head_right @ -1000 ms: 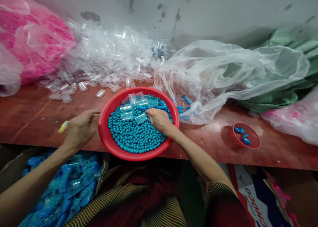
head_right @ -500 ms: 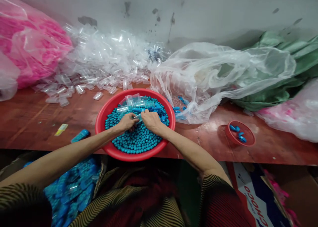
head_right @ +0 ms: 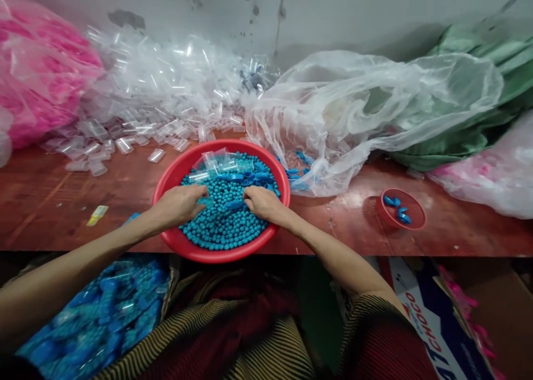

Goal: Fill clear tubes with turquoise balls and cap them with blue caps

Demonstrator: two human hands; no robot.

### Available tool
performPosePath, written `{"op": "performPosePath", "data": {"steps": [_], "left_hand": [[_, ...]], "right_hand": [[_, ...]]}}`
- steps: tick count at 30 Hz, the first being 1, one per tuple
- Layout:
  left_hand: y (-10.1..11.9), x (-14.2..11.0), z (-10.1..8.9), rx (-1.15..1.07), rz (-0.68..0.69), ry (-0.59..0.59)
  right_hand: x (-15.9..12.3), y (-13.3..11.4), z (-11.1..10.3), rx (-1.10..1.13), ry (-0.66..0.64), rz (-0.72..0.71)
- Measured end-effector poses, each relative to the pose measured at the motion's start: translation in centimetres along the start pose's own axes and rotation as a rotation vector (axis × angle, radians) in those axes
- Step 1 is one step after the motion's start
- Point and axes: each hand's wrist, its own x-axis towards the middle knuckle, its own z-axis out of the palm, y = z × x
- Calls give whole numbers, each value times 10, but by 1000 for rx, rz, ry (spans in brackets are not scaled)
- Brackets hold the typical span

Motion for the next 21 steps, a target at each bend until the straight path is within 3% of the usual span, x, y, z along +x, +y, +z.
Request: {"op": "performPosePath", "data": {"steps": [3,7,11,16,21], "left_hand": [[6,8,9,63,45,-87],[11,30,29,-106,51,-138],[11,31,40,-225,98,-161],[15,22,41,-226,65,-184],[33,54,47,-327,-41,-221]], "right_hand": [[-7,-16,2,-312,-60,-96],[2,-28,14,-451,-164,-171],[7,-23,17,-415,-151,-110],[-2,-5,-1,-261,-15,-5],[-7,14,-12,-131,40,-20]]}}
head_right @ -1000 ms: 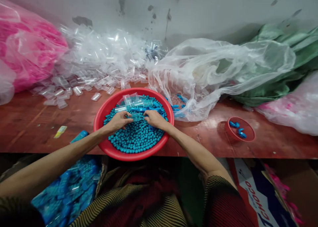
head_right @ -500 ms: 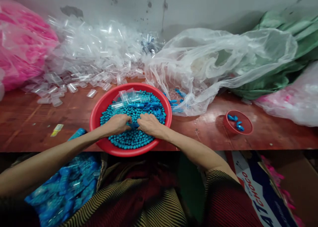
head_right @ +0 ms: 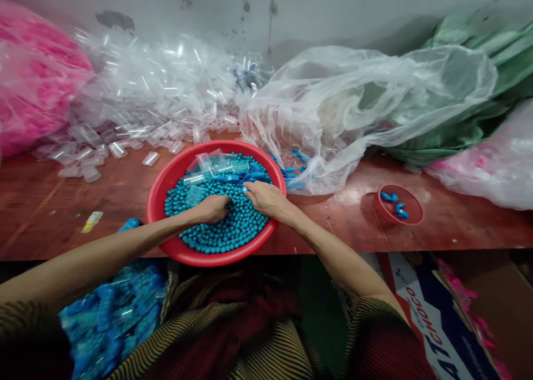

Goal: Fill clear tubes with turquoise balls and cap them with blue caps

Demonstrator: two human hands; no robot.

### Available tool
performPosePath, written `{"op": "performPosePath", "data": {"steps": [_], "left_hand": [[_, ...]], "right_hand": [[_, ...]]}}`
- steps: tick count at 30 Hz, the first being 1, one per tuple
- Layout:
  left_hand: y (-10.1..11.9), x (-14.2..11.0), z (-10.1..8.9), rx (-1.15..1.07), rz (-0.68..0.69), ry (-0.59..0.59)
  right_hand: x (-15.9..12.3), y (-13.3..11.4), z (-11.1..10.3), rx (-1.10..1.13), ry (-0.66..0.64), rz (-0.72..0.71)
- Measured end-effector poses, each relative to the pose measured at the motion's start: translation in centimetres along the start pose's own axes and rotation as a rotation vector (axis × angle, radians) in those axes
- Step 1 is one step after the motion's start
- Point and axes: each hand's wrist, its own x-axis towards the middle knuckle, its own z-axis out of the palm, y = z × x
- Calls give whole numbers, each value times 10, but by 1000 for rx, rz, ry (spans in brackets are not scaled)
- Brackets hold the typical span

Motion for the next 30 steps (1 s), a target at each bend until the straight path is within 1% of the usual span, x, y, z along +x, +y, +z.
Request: {"op": "performPosePath", "data": {"steps": [3,5,8,10,12,14,18,21,22,24,27,30], "left_hand": [[9,21,7,-146,-65,-5],[10,26,9,-289,-80,-26],[6,20,7,-548,-43,-74],[2,14,3,-733,-4,-106],[-2,9,0,-873,22,-129],[-4,8,-1,-1019,24,-161],[-8,8,-2,-1312,-20,-203],[-10,4,-6,-1336,-30,-201],[-11,3,-7,-1315,-40,-191],[-9,2,-8,-1205,-106,-143],[-4,8,-5,-1029,-216,-64],[5,20,2,-1031,-212,-53]], "right_hand": [[0,6,1,63,56,4],[0,8,4,106,103,34],[1,8,7,197,154,76],[3,7,7,265,167,84],[4,7,6,294,167,95],[4,5,6,281,164,113],[3,-1,5,262,168,123],[3,-5,5,245,172,177],[3,-5,5,230,165,186],[3,-5,7,169,143,175],[3,-5,10,22,109,134],[4,-6,13,-43,86,135]]}}
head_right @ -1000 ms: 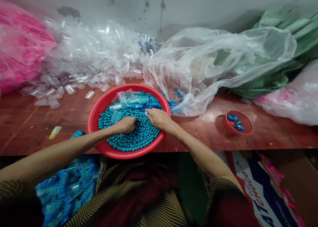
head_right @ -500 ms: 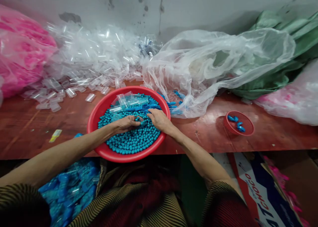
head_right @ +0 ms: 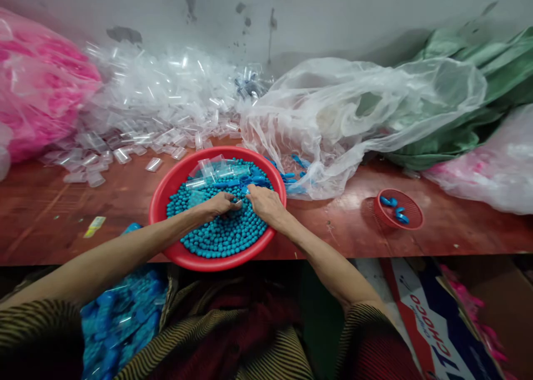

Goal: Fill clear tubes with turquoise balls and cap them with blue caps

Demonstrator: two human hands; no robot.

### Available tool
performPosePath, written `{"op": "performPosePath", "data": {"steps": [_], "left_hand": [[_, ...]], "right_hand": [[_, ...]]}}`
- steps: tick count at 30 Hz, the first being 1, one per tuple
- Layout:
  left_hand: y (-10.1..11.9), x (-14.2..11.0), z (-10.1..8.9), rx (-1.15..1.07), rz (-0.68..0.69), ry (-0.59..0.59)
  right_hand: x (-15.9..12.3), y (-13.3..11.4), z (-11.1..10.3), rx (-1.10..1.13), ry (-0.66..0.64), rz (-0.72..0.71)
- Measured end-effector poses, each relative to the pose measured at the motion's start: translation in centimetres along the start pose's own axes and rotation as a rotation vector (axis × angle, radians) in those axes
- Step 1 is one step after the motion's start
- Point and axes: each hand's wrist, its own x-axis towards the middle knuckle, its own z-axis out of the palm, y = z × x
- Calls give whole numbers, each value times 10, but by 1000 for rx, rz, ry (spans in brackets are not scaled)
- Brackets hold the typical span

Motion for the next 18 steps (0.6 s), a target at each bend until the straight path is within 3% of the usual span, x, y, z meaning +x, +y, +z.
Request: {"op": "performPosePath", "data": {"steps": [4,10,18], "left_hand": [[4,5,5,-109,18,-117],[5,-11,-10,-336,96,-272],[-2,-35,-4,-417,288,-145]], "right_hand": [[2,4,-3,196,7,27],[1,13,-1,695,116,-18],[-3,-7,2,705,248,-30]]}}
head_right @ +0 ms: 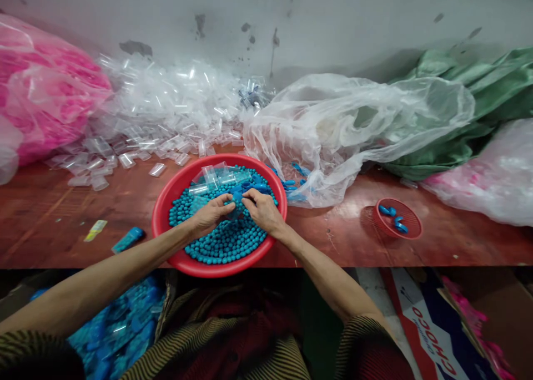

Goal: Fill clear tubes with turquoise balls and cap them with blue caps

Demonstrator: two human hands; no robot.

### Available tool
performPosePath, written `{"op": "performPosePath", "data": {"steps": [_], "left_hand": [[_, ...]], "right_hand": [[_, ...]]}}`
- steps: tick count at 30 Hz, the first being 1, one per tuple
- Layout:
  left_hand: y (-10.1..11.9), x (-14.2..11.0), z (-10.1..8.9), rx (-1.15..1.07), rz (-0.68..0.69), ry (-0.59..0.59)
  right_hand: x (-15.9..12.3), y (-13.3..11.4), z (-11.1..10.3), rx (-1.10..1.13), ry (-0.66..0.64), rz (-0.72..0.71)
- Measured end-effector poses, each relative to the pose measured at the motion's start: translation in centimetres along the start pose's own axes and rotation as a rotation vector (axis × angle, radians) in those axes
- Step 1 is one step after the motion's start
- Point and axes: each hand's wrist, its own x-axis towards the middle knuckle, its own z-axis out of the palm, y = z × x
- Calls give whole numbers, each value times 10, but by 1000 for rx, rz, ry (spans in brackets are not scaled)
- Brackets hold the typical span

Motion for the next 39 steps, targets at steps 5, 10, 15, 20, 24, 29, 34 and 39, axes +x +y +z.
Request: {"op": "performPosePath", "data": {"steps": [5,10,15,20,24,29,34,39], "left_hand": [[2,-11,10,56,-27,9],[-2,-16,8,142,-50,77],[-5,-18,-3,146,-83,139],[-5,-18,-10,54,-52,78],[-4,-19,-7,-13,-13,39],[-2,-23,-1,-66,18,14],[-2,-29,2,-52,22,65],[-3,-32,5,16,39,69]], "right_hand": [[-2,-4,2,54,87,47],[-7,-10,-4,-249,-83,-46],[-9,-12,-12,-321,-201,-43],[-5,-15,-7,-58,-112,-14],[-3,-11,0,52,-107,6],[-4,-8,11,137,-69,60],[-5,-9,12,154,-85,63],[-4,-7,5,212,-182,79]]}}
